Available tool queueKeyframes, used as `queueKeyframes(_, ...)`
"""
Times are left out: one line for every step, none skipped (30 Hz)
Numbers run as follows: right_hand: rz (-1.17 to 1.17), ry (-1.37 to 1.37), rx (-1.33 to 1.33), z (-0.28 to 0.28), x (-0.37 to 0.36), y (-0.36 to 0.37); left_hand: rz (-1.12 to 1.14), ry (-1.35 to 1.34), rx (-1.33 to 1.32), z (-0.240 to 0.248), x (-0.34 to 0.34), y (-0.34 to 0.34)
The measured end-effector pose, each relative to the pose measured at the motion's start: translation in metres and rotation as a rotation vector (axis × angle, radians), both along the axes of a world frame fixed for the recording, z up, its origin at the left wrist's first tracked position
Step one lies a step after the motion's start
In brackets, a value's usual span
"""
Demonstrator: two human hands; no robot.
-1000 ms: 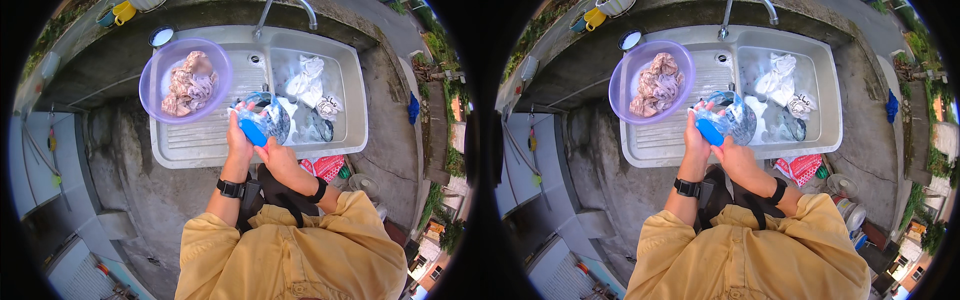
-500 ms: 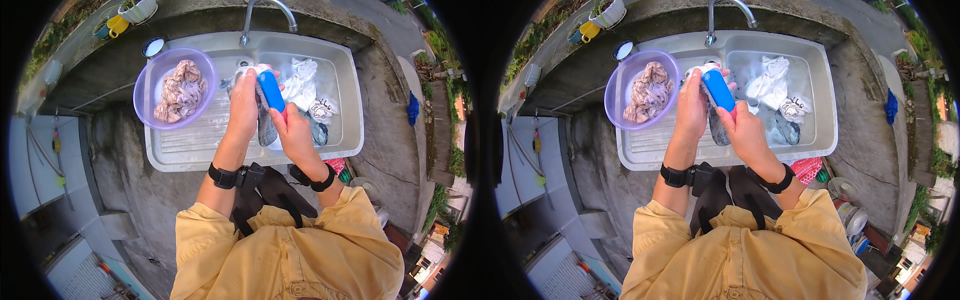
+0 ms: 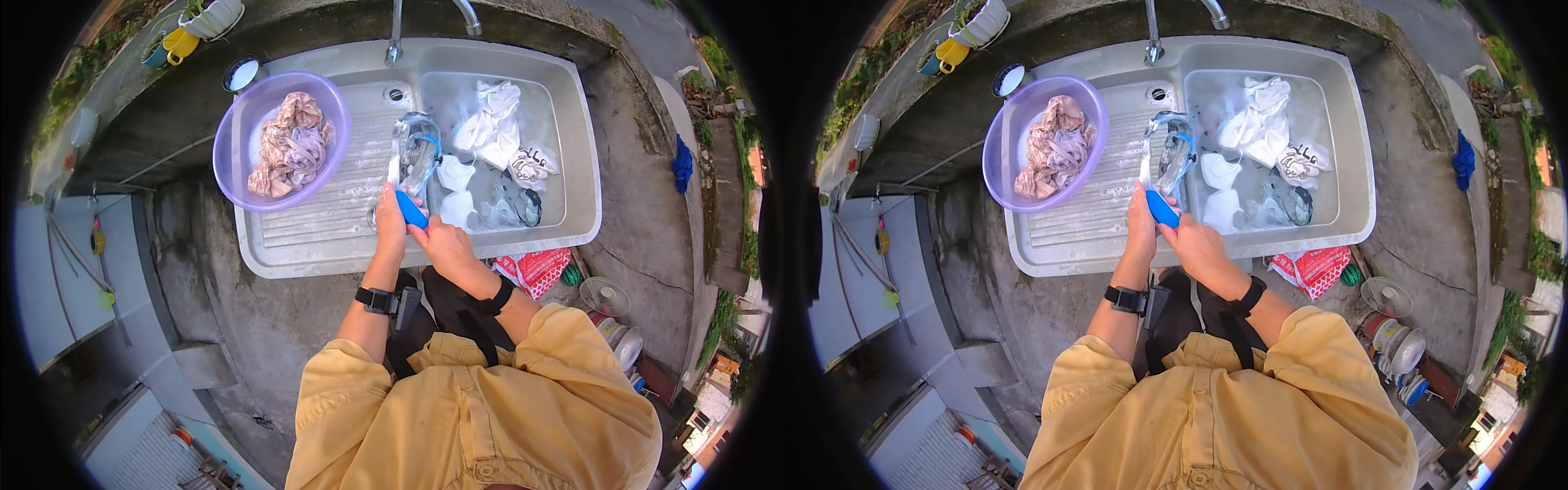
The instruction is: The person rubs a cloth item in a bowl of soapy water and then scrubs a cap with a small brush by a sink.
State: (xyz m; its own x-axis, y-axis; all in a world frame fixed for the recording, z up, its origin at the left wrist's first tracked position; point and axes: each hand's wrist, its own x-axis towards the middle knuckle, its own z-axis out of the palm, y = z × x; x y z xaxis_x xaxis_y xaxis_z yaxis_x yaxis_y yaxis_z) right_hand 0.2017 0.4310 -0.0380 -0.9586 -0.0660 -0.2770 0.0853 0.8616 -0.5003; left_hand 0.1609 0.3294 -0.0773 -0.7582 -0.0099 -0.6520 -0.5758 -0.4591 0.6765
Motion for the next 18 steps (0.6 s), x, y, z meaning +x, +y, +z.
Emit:
queueKeyframes(-0.001,-0.002,0.000,-0.001,-0.003,-0.003,-0.020,0.010,-0.091,-0.004,0.000,-0.006)
queueKeyframes(0.021,0.000,0.009,0.001,-0.004,-0.012,0.007,0.111,-0.316,-0.023,0.003,-0.017)
queueKeyframes(0.045,0.003,0.017,0.004,-0.003,-0.020,0.020,0.107,-0.328,-0.040,0.012,-0.028)
queueKeyframes(0.035,0.000,0.019,0.005,-0.004,-0.019,-0.058,0.160,-0.506,-0.036,0.012,-0.029)
queueKeyframes(0.045,0.011,0.023,0.006,-0.004,-0.017,-0.135,0.214,-0.684,-0.032,0.012,-0.031)
queueKeyframes(0.058,0.021,0.026,0.006,-0.004,-0.016,-0.141,0.214,-0.684,-0.029,0.013,-0.034)
queueKeyframes(0.050,0.020,0.029,0.007,-0.005,-0.014,-0.175,0.202,-0.623,-0.019,0.012,-0.034)
queueKeyframes(0.081,0.074,0.068,0.007,-0.010,-0.010,-0.206,0.193,-0.561,-0.008,0.009,-0.034)
queueKeyframes(0.112,0.127,0.108,0.006,-0.016,-0.006,-0.211,0.196,-0.557,0.003,0.008,-0.034)
queueKeyframes(0.102,0.129,0.112,0.003,-0.025,0.001,-0.358,0.177,-0.519,0.017,0.007,-0.034)
queueKeyframes(0.086,0.144,0.137,-0.002,-0.037,0.009,-0.503,0.156,-0.480,0.030,0.006,-0.035)
queueKeyframes(0.067,0.158,0.164,-0.006,-0.045,0.017,-0.517,0.285,-0.538,0.041,0.008,-0.029)
queueKeyframes(0.073,0.160,0.155,-0.007,-0.048,0.017,-0.511,0.282,-0.547,0.035,0.009,-0.038)
queueKeyframes(0.094,0.099,0.130,-0.006,-0.054,0.017,-0.496,0.254,-0.509,0.026,0.006,-0.046)
queueKeyframes(0.114,0.039,0.107,-0.005,-0.057,0.017,-0.482,0.227,-0.470,0.017,0.002,-0.056)
queueKeyframes(0.035,-0.015,0.050,-0.009,-0.056,0.022,-0.533,0.220,-0.431,0.024,-0.006,-0.060)
queueKeyframes(0.033,-0.015,0.053,-0.008,-0.055,0.023,-0.535,0.222,-0.427,0.031,-0.014,-0.065)
queueKeyframes(-0.044,-0.086,0.001,-0.007,-0.053,0.023,-0.504,0.297,-0.363,0.039,-0.023,-0.068)
